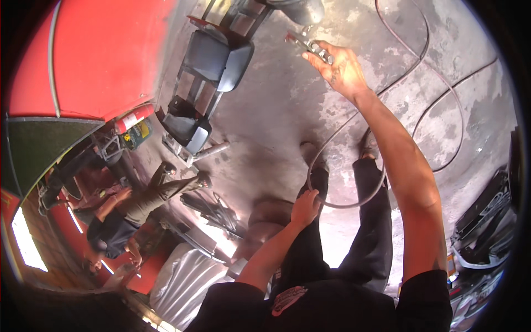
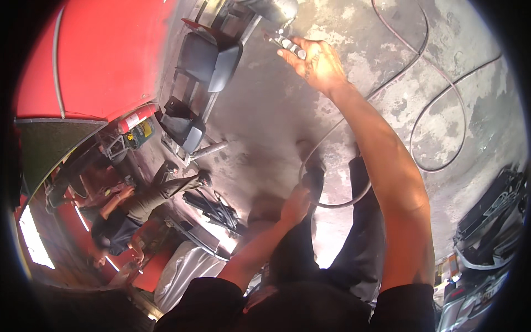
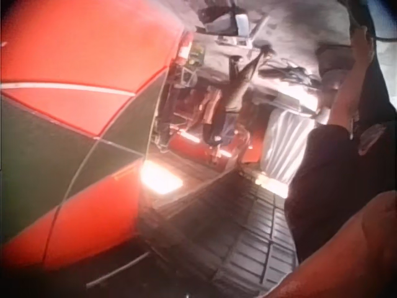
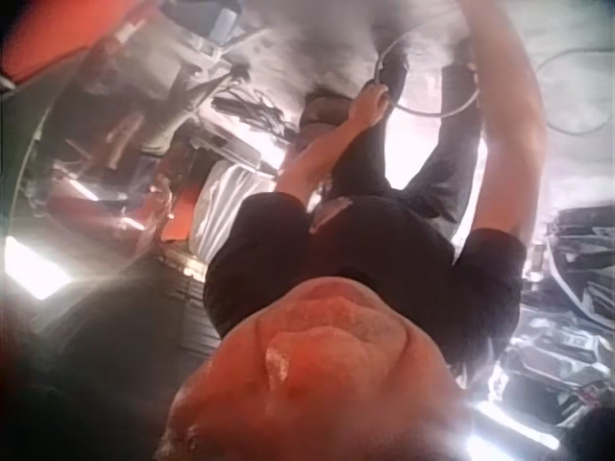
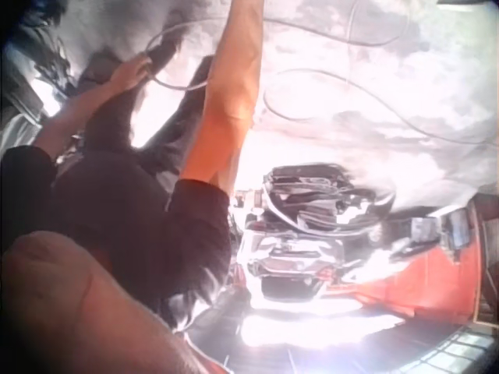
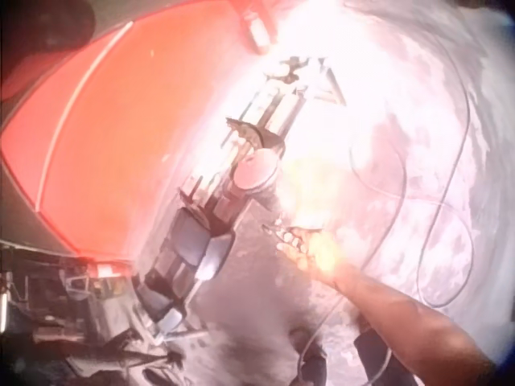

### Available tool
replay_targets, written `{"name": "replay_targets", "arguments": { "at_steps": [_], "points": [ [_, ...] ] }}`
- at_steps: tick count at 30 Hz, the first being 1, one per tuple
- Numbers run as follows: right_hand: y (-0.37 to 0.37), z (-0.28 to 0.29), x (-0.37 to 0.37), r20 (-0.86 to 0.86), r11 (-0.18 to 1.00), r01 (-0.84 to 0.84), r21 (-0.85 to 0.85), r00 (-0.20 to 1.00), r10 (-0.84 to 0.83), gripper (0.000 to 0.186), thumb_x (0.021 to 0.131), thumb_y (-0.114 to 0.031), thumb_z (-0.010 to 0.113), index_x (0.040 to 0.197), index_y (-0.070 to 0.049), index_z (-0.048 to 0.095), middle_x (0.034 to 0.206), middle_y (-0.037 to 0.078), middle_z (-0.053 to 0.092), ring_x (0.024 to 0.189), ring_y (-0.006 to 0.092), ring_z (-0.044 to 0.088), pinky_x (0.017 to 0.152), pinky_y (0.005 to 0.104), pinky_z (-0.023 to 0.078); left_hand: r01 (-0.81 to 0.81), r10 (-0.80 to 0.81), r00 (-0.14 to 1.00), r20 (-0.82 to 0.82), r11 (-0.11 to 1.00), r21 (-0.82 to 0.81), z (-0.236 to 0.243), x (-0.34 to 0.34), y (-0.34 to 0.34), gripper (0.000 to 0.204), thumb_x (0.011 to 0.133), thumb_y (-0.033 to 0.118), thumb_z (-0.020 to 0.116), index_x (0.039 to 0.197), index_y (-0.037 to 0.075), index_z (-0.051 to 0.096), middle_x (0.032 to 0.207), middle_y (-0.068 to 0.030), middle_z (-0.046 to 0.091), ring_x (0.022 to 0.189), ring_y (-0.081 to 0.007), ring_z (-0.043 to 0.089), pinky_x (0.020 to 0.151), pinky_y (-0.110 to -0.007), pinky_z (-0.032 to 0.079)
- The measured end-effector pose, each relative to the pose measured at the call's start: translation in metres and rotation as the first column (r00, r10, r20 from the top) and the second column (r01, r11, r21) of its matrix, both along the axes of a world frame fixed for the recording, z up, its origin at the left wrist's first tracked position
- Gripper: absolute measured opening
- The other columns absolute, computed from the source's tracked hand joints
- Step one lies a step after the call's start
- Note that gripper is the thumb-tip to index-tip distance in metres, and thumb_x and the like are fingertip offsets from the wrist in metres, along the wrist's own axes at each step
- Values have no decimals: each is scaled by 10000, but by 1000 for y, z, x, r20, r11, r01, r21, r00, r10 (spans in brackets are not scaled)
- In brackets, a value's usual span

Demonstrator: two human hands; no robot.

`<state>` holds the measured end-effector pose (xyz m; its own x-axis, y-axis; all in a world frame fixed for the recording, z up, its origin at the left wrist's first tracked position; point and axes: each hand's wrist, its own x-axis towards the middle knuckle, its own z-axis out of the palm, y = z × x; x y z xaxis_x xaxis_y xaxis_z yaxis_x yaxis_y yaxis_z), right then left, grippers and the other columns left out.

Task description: The person uses a spray gun to apply paint to several black car parts arranged on a metal rack. They move around the rack to cover different angles and surfaces of the parts, including bumpers and trim pieces, ensuring even coverage.

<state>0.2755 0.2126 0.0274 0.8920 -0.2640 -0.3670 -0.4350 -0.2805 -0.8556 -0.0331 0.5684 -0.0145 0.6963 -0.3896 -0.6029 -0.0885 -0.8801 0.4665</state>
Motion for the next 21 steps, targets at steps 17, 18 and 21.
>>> {"name": "replay_targets", "arguments": {
  "at_steps": [17,18,21],
  "points": [
    [-11,22,-23,49,933,354,58,933,-357,341,963,-267,773,1157,9,725,810,221,711,689,325,681,681,416,547,125,-125,992,-3,992,34,114,88,-46,341,763,-25,664,1091,69,659,1133,-156,670,1135,-404,616,911,-526,506],
    [10,17,-21,36,916,351,194,931,-364,298,961,-271,784,1090,-7,734,707,166,674,582,265,613,607,391,508,186,-185,983,-17,981,58,117,100,-39,347,767,-15,665,1102,75,658,1150,-153,669,1174,-401,601,939,-531,493],
    [51,11,-15,209,911,337,240,898,-387,318,960,-278,788,1102,1,734,689,139,660,574,214,573,599,374,500,306,-301,951,-73,948,88,114,140,-17,364,785,16,664,1140,94,653,1200,-144,659,1277,-397,552,1032,-562,440]
  ]
}}
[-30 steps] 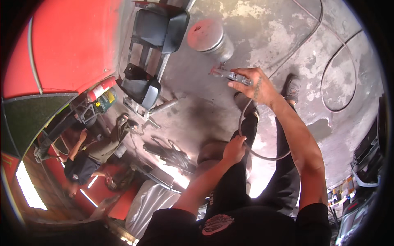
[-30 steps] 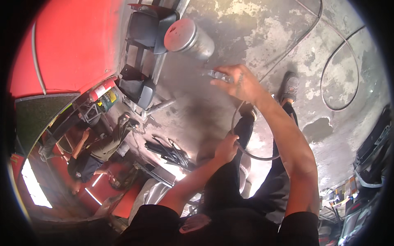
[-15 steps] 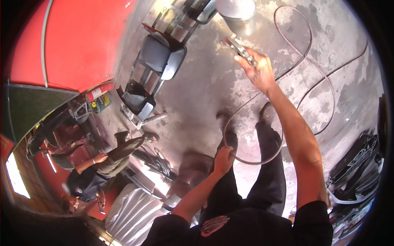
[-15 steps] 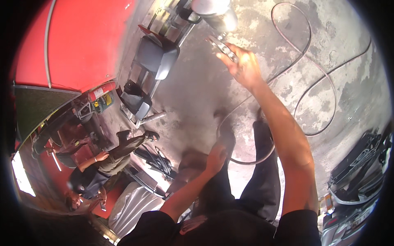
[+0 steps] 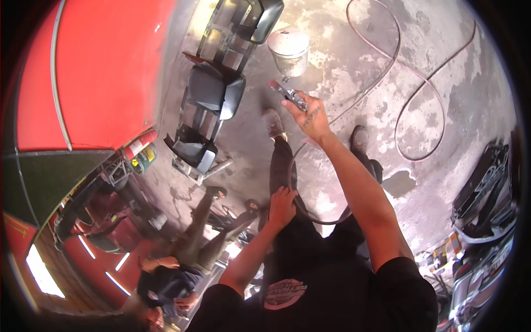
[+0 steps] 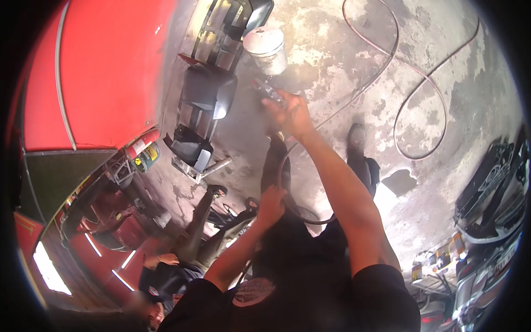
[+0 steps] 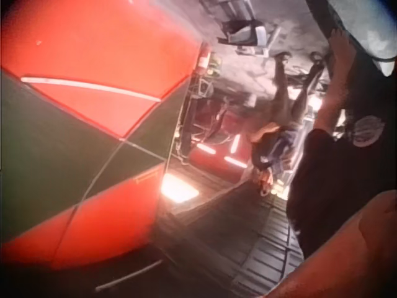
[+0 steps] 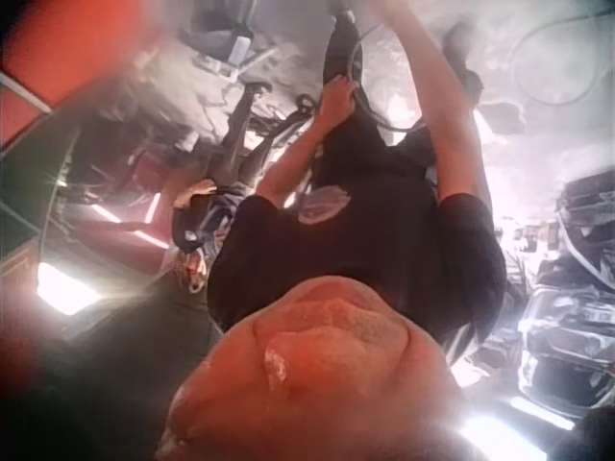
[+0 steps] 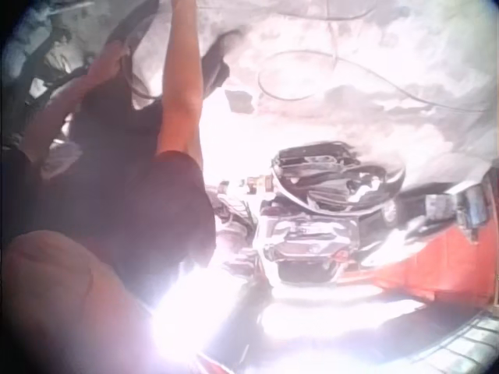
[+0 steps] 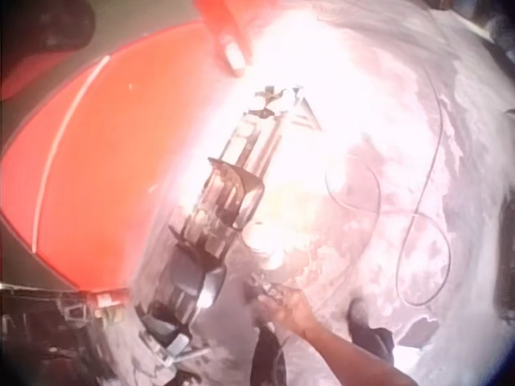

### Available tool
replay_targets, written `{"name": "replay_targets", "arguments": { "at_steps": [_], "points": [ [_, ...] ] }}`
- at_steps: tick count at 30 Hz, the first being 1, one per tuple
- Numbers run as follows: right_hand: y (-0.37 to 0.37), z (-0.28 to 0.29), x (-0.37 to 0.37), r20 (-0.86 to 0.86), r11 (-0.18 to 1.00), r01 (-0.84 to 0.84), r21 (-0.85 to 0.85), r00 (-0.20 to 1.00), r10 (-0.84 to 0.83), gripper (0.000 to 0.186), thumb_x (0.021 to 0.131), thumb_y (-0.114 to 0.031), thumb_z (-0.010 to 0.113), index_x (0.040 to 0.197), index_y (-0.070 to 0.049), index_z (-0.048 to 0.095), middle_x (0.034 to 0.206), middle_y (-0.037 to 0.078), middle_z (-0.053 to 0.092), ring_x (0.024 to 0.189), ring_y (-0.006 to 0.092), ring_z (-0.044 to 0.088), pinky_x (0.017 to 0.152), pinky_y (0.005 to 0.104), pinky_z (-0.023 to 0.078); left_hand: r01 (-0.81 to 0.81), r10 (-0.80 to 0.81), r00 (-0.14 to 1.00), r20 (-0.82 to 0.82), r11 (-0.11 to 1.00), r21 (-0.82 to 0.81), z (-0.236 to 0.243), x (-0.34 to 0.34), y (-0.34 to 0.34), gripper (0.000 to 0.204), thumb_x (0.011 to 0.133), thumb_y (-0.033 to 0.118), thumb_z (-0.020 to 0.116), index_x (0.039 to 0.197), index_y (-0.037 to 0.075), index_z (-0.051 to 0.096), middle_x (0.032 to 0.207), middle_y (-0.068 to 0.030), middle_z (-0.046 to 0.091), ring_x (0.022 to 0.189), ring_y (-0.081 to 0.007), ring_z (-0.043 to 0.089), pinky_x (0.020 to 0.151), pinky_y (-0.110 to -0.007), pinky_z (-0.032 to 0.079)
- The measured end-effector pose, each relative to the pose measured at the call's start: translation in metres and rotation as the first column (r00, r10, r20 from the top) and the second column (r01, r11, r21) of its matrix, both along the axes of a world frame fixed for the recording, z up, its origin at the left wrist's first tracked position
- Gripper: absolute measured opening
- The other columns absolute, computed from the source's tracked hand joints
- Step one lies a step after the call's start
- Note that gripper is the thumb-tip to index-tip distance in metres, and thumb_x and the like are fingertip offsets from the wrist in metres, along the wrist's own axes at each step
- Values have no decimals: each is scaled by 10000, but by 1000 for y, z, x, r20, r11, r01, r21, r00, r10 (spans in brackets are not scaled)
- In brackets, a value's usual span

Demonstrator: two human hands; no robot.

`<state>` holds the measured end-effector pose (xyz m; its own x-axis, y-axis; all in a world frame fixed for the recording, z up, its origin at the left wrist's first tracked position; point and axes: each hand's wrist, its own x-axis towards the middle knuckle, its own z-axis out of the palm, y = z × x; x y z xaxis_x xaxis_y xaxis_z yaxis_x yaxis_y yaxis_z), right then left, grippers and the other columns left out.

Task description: The person uses a spray gun to apply paint to several black car parts arranged on a metal rack. They move around the rack to cover different angles and surfaces of the parts, including bumpers and trim pieces, ensuring even coverage.

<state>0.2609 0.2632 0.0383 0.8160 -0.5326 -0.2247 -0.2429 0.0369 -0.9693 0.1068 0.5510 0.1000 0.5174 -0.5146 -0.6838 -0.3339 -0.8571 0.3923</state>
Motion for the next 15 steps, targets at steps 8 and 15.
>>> {"name": "replay_targets", "arguments": {
  "at_steps": [8,15],
  "points": [
    [55,-16,16,-299,871,420,-255,822,-484,400,968,-304,760,1119,59,689,763,240,703,644,407,684,621,455,531,443,-443,894,70,896,8,-22,159,53,385,831,72,669,1212,126,662,1304,-123,638,1358,-394,522,1131,-667,361],
    [156,23,80,-239,810,567,-151,774,-587,297,918,-103,738,1177,34,689,845,246,713,753,450,702,678,454,550,709,-710,702,-50,704,-37,-32,237,102,389,867,79,649,1252,133,667,1328,-116,640,1355,-360,533,1138,-690,353]
  ]
}}
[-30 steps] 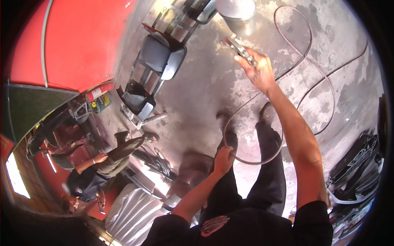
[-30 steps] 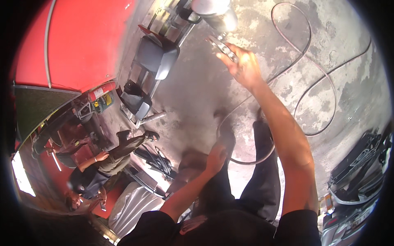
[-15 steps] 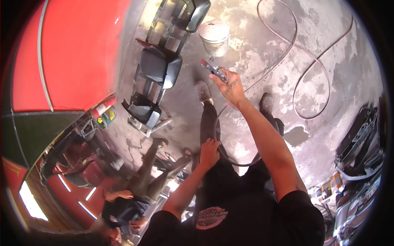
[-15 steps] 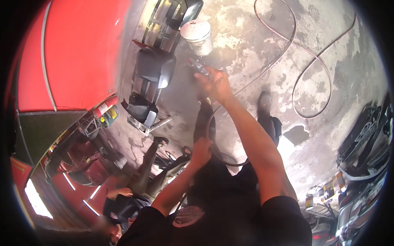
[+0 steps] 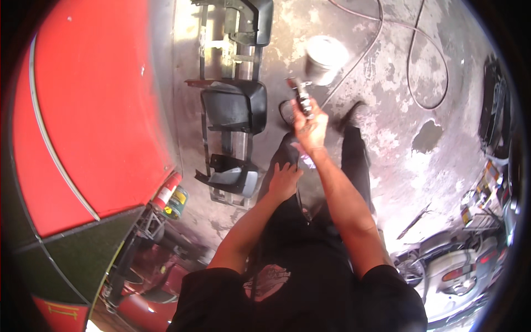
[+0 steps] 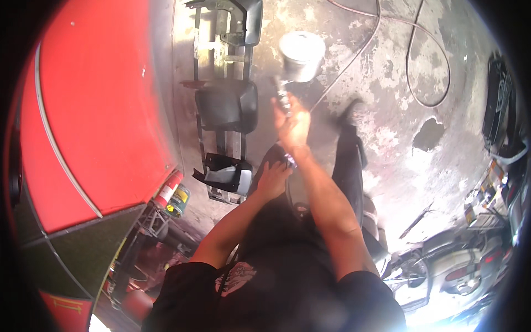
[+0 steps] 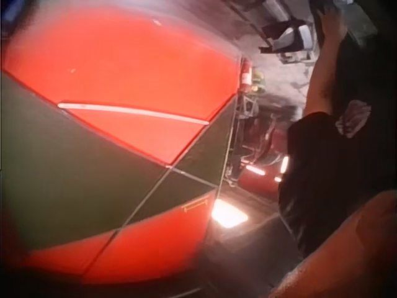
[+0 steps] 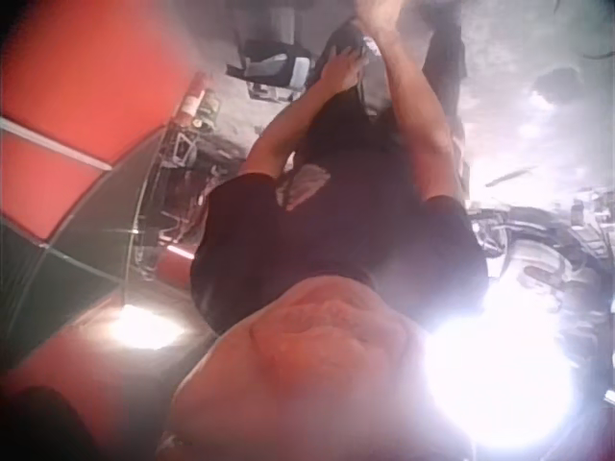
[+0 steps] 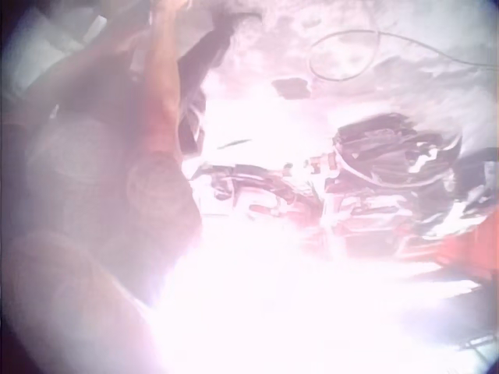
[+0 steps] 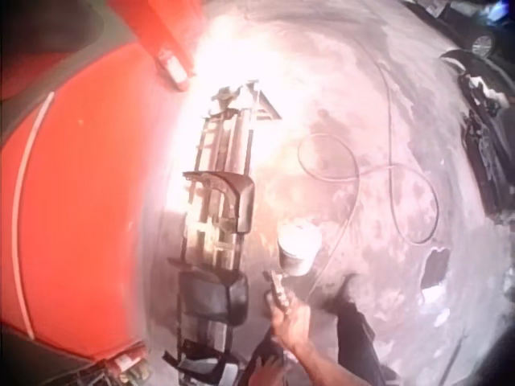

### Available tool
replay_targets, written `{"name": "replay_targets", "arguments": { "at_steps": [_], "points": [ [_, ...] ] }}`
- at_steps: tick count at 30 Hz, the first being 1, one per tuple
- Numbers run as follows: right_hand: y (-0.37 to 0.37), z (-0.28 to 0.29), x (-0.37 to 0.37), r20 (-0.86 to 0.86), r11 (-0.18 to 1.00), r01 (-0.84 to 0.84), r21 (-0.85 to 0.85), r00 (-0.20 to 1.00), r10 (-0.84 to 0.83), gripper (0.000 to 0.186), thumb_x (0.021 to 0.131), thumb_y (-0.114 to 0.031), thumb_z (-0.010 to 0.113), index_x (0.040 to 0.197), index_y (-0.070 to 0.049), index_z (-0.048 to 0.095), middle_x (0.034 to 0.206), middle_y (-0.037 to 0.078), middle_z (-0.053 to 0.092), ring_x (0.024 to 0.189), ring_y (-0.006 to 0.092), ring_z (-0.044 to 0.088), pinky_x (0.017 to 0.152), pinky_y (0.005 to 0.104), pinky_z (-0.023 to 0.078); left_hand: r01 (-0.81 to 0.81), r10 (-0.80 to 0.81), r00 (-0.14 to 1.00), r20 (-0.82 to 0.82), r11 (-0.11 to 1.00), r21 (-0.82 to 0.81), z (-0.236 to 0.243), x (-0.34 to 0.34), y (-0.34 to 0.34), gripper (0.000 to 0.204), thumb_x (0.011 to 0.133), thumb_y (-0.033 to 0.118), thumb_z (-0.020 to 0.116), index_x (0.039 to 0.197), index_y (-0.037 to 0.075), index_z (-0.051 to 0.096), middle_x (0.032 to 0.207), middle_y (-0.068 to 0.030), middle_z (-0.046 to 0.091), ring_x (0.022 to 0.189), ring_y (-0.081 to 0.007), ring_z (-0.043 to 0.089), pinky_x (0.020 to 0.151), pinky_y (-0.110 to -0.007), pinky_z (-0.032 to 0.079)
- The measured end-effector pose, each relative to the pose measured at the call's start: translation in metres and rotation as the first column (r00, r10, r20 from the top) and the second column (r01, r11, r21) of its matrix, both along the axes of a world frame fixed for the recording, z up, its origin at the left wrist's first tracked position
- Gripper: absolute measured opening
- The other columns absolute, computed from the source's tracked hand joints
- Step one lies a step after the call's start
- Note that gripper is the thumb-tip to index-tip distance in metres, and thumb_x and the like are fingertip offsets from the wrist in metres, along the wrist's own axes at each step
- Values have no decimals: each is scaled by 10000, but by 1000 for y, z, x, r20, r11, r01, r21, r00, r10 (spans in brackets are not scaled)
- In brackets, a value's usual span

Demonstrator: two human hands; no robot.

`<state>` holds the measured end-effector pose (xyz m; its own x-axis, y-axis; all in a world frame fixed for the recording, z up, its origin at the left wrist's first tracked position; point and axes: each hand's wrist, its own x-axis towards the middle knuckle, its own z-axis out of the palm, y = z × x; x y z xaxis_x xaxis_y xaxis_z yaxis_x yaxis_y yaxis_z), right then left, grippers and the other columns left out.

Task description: The person uses a spray gun to apply paint to several black car parts arranged on a metal rack. They move around the rack to cover different angles and surfaces of the parts, including bumpers and trim pieces, ensuring even coverage.

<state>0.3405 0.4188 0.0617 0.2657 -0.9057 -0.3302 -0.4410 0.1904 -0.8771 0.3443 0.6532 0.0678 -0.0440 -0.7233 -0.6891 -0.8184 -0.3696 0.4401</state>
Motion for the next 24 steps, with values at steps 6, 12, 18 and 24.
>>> {"name": "replay_targets", "arguments": {
  "at_steps": [6,12,18,24],
  "points": [
    [38,28,35,187,986,-89,140,980,62,408,943,-291,785,1203,18,724,991,272,744,877,409,737,790,433,576,74,-68,994,-82,994,75,-14,28,38,470,831,62,674,1288,167,636,1293,-86,646,1328,-298,552,1153,-633,348],
    [36,-4,14,-36,992,72,101,997,-69,393,953,-275,770,1179,42,716,981,284,741,854,451,726,767,456,571,86,-83,989,-124,996,22,-13,35,35,448,811,49,699,1235,170,624,1253,-71,642,1307,-282,556,1181,-594,319],
    [24,-12,20,-122,945,321,60,942,-312,302,983,-258,750,1122,8,715,759,210,676,646,328,616,648,414,516,173,-168,978,-126,984,33,-11,57,23,425,819,48,686,1230,150,647,1272,-86,644,1309,-281,557,1191,-606,305],
    [43,12,39,51,974,63,217,996,-76,442,940,-295,783,1197,60,719,1038,301,739,944,440,737,852,438,579,204,-208,973,-104,978,-51,-24,66,38,437,812,76,717,1233,155,633,1245,-78,642,1285,-285,559,1198,-603,299]
  ]
}}
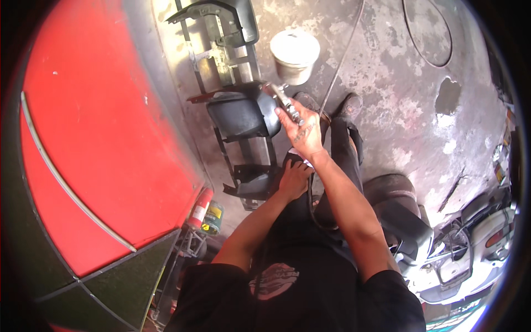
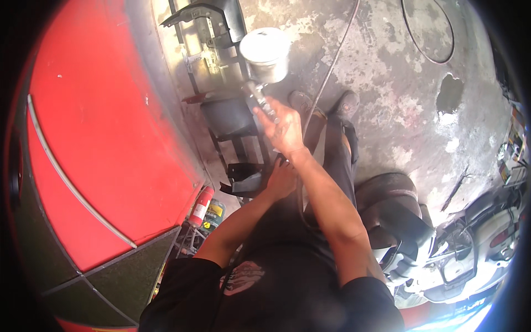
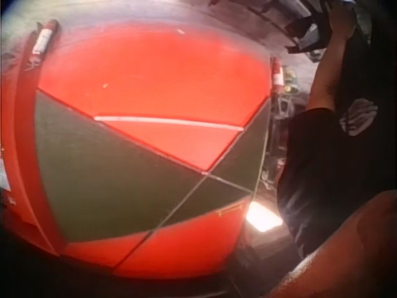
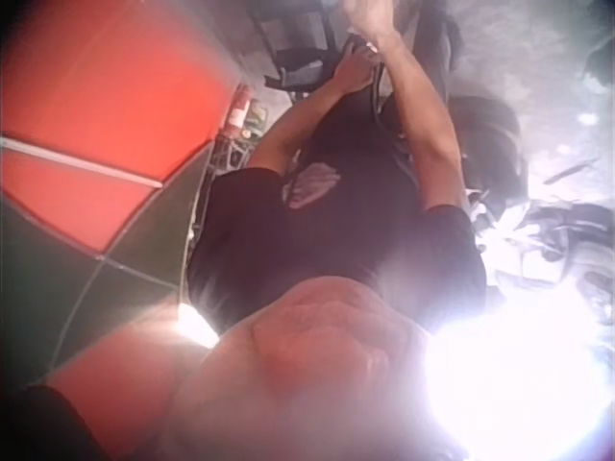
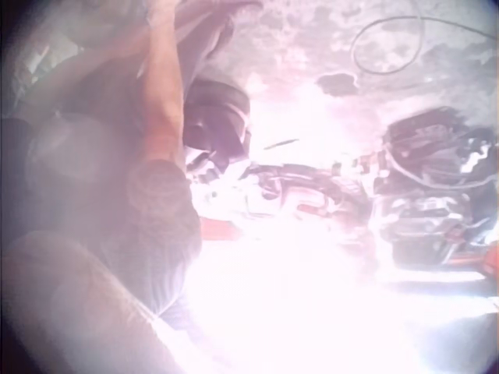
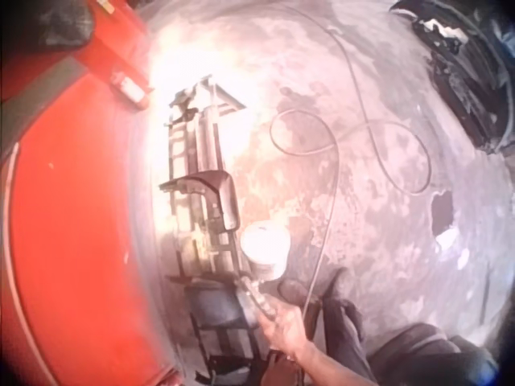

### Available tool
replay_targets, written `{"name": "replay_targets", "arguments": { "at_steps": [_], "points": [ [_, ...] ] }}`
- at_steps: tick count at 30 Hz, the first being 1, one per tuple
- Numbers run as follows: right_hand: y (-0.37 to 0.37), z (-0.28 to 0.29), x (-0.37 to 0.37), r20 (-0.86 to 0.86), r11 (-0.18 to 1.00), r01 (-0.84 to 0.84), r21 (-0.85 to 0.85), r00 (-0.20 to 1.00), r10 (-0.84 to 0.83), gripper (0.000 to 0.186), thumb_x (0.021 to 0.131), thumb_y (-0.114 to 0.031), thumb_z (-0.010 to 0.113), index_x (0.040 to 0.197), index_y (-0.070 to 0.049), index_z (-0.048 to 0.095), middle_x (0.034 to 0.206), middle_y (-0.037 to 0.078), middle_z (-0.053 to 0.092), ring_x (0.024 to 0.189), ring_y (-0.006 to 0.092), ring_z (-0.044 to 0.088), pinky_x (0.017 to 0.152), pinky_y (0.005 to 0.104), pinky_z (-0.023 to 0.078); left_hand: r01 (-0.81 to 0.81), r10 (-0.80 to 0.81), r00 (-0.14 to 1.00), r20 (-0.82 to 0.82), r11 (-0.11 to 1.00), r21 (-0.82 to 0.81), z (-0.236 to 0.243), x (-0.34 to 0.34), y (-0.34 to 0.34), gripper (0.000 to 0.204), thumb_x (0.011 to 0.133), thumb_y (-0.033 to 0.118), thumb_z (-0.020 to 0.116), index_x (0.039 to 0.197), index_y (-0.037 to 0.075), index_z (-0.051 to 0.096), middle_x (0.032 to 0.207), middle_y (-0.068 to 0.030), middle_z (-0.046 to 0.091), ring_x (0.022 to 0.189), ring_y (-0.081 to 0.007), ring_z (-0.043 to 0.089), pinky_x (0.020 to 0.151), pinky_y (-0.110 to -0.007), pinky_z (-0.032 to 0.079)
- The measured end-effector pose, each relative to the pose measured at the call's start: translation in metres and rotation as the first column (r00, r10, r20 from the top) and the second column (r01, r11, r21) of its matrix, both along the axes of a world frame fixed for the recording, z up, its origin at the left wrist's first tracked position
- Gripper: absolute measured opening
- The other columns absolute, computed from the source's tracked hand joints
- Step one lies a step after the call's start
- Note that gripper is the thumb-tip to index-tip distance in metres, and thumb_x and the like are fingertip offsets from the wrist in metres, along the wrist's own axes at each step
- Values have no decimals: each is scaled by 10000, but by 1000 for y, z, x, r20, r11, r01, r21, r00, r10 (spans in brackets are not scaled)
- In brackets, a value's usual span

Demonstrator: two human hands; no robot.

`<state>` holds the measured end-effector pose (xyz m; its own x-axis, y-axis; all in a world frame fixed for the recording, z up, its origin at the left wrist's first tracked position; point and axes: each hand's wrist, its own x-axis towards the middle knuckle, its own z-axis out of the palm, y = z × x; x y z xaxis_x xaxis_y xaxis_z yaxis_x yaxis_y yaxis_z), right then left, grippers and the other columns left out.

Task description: The person uses a spray gun to apply paint to several black car parts arranged on a metal rack. They move around the rack to cover different angles and surfaces of the parts, including bumpers and trim pieces, ensuring even coverage.

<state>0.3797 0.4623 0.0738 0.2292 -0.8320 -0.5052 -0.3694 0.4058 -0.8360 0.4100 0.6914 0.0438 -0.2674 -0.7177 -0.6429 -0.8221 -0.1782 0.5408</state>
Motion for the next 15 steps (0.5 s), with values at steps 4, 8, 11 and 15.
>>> {"name": "replay_targets", "arguments": {
  "at_steps": [4,8,11,15],
  "points": [
    [-20,12,-17,83,955,-284,83,957,278,534,941,-392,774,1268,26,716,1066,254,760,967,386,754,883,428,567,-60,60,998,-7,997,55,1,-2,5,450,833,95,705,1270,165,628,1243,-76,644,1286,-288,559,1205,-608,299],
    [-83,0,-33,-146,913,-385,132,904,402,543,958,-441,745,1297,-18,714,857,252,745,734,367,742,762,430,581,-165,170,983,-69,984,64,12,-1,-3,458,865,103,706,1313,153,624,1255,-69,645,1295,-286,558,1200,-616,308],
    [-151,-26,-27,-269,901,-380,-210,908,321,477,956,-401,733,1227,-9,709,843,250,731,759,421,722,779,462,581,-285,283,952,-113,959,1,14,-3,0,450,888,151,731,1325,151,627,1245,-68,660,1267,-291,575,1194,-616,314],
    [-217,-20,-4,-233,794,-198,-574,970,73,355,955,-321,725,1156,-29,708,843,241,731,773,426,720,750,458,585,-378,379,911,-165,925,37,13,-9,3,423,896,174,743,1302,131,633,1242,-90,673,1270,-312,586,1186,-609,302]
  ]
}}
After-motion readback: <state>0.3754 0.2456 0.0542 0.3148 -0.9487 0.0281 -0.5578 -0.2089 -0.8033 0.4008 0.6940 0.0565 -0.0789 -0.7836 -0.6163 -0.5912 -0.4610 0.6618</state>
